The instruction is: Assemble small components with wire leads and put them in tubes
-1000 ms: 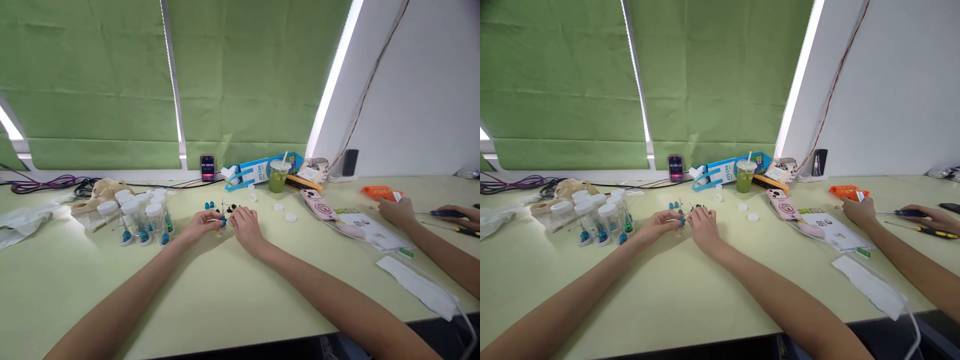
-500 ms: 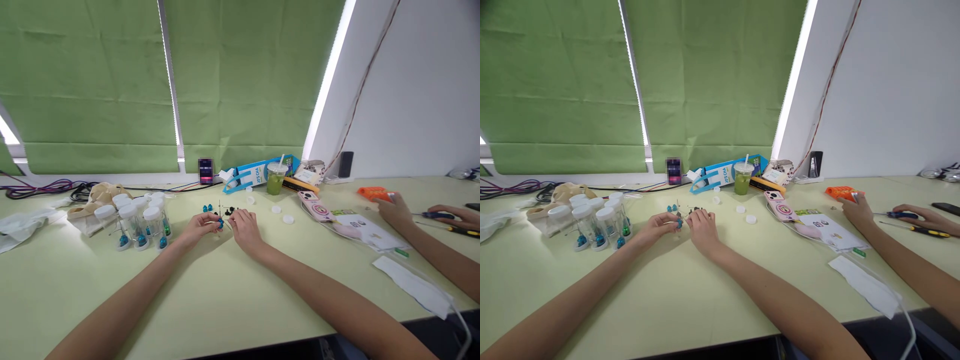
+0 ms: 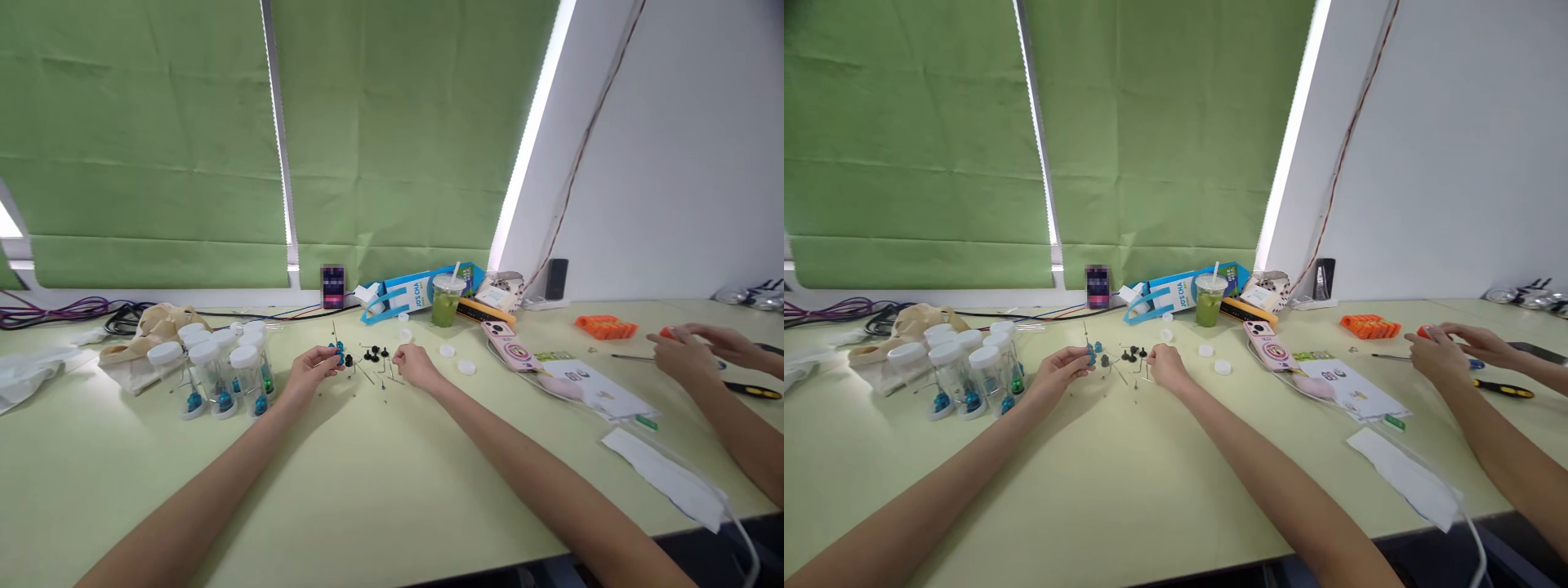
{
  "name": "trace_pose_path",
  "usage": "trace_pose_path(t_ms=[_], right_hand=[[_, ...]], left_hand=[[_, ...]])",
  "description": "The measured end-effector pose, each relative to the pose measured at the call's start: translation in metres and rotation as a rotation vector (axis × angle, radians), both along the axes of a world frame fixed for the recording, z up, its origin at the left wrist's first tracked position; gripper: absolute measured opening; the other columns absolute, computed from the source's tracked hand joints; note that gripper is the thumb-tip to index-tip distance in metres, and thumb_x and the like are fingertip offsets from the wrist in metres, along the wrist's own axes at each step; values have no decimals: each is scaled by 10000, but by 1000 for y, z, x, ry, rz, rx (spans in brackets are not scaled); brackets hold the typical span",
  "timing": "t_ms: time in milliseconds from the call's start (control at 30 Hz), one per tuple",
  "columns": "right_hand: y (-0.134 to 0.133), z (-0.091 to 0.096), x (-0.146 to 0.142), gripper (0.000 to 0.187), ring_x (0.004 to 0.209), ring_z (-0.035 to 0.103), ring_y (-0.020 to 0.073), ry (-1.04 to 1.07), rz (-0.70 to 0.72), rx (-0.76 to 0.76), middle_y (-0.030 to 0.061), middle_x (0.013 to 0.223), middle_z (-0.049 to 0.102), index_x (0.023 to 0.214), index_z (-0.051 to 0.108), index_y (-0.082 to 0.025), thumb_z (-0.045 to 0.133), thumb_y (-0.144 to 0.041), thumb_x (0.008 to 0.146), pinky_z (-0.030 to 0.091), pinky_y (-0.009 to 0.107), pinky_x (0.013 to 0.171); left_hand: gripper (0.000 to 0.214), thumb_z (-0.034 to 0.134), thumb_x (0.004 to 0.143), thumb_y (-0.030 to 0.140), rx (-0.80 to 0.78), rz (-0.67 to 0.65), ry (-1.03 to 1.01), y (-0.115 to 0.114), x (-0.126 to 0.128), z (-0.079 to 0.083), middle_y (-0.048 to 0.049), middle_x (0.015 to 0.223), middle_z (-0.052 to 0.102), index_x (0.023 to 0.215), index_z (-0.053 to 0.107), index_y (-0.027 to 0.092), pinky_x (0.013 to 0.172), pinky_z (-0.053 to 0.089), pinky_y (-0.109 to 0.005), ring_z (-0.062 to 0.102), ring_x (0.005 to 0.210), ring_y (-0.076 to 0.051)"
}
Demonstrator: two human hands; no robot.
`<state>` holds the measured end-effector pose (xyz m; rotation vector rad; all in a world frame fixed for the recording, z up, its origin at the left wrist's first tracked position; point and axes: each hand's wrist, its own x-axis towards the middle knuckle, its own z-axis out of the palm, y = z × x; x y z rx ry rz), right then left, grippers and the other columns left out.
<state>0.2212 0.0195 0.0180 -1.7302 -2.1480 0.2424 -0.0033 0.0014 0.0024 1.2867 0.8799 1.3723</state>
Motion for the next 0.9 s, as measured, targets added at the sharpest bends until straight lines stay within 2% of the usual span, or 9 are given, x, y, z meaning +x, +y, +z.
trace_pose_path(t_ms=[100, 167, 200, 367, 467, 600, 900], right_hand=[[-2, 8, -13, 234, 888, 566, 155, -17, 91, 35, 64, 1073, 550, 1071, 525, -156, 470, -280, 880, 484, 343, 762], [-9, 11, -26, 152, 831, 582, 138, -26, 147, 110, 40, 935, 610, 922, 605, -163, 469, -210, 873, 463, 281, 737], [-14, 11, -32, 168, 825, 585, 137, -30, 170, 154, 32, 890, 626, 860, 633, -184, 467, -163, 861, 442, 252, 725], [-36, 3, -51, 180, 756, 598, 160, -57, 256, 324, 26, 820, 659, 788, 643, -216, 497, -112, 792, 364, 245, 618], [-40, -3, -50, 170, 753, 596, 155, -49, 268, 394, 18, 795, 663, 797, 615, -207, 490, -94, 783, 330, 245, 628], [-37, -8, -45, 178, 740, 585, 153, -3, 219, 458, 18, 773, 656, 899, 558, -194, 425, -97, 829, 296, 257, 657], [-36, -10, -48, 171, 760, 582, 130, 67, 221, 500, -7, 800, 653, 913, 526, -209, 398, -108, 863, 270, 244, 674]], left_hand=[[252, 701, 639, 297, -6, 24, -4, 0, 0, -1, -27, 717, 665, 837, 637, 156, 648, 452, -262, 630, 679, -150], [249, 702, 635, 299, -4, 27, -1, -1, 1, -1, -25, 710, 665, 829, 637, 158, 644, 451, -266, 630, 672, -154], [247, 701, 634, 300, -2, 27, 1, -1, 1, -1, -24, 709, 665, 826, 637, 160, 641, 451, -266, 630, 669, -155], [255, 709, 610, 309, 11, -8, 32, -2, 3, -2, -31, 724, 671, 808, 641, 164, 628, 452, -280, 639, 656, -173], [262, 712, 600, 313, 14, -42, 54, -3, 4, -2, -47, 777, 675, 799, 641, 157, 641, 462, -292, 644, 646, -176], [269, 698, 622, 316, 10, -66, 64, -3, 5, -3, -55, 825, 673, 830, 635, 158, 665, 466, -295, 650, 679, -178], [267, 700, 624, 302, -5, -103, 65, -3, 4, -3, -54, 834, 673, 842, 639, 161, 666, 460, -288, 648, 684, -173]])
